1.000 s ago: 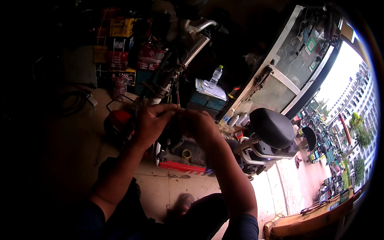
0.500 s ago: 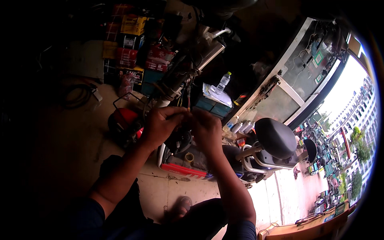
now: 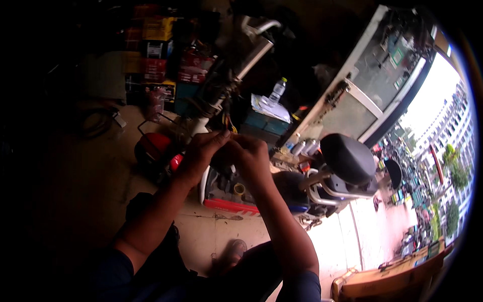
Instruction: The person wraps yellow tape around wiring on an electric scooter and installs a headlight assembly onto the handlebars.
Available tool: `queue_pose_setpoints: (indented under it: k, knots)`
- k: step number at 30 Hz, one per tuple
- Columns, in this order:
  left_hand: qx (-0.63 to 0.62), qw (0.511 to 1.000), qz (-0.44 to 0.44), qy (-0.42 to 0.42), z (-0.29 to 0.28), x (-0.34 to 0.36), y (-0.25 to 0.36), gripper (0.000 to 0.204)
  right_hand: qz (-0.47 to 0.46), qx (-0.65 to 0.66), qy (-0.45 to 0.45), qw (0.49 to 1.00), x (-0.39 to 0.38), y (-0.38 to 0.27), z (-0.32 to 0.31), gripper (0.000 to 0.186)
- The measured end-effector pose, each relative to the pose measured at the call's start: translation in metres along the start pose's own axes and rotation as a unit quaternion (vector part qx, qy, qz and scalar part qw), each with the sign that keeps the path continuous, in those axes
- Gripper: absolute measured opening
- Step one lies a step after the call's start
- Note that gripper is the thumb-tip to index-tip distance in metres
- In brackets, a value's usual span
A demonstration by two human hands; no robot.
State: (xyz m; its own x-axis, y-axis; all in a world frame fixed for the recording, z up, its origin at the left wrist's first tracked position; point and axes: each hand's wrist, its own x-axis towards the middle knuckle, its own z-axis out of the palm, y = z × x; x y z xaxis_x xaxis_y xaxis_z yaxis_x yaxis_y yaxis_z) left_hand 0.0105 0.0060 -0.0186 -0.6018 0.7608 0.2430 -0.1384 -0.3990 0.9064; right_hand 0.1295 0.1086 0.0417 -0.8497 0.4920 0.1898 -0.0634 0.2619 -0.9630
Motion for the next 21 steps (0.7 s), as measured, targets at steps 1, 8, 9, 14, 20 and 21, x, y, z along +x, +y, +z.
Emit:
queue_pose_setpoints:
  k: [1,8,9,14,20,21]
  knots:
    - [0.059,0.997,-0.009,0.038,0.000,0.001,-0.001,0.043,-0.048,-0.047,0.010,0.998,0.003,0.012,-0.001,0.028]
    - [0.080,0.995,0.012,0.056,-0.006,0.001,0.025,0.045,-0.167,-0.184,-0.047,0.968,0.006,0.008,0.000,0.022]
    - [0.080,0.995,0.016,0.059,-0.012,0.004,0.022,0.040,-0.169,-0.158,0.012,0.973,0.003,0.008,-0.005,0.023]
    - [0.069,0.993,0.040,0.086,-0.007,0.002,0.013,0.035,-0.140,-0.129,0.225,0.956,0.016,0.064,-0.079,0.021]
    - [0.021,0.999,0.023,0.022,-0.017,-0.002,0.013,0.034,-0.026,-0.582,-0.083,0.809,0.009,0.240,-0.108,0.024]
    - [0.021,0.999,0.023,0.028,-0.021,-0.005,0.014,0.034,-0.002,-0.539,-0.100,0.837,0.003,0.248,-0.097,0.026]
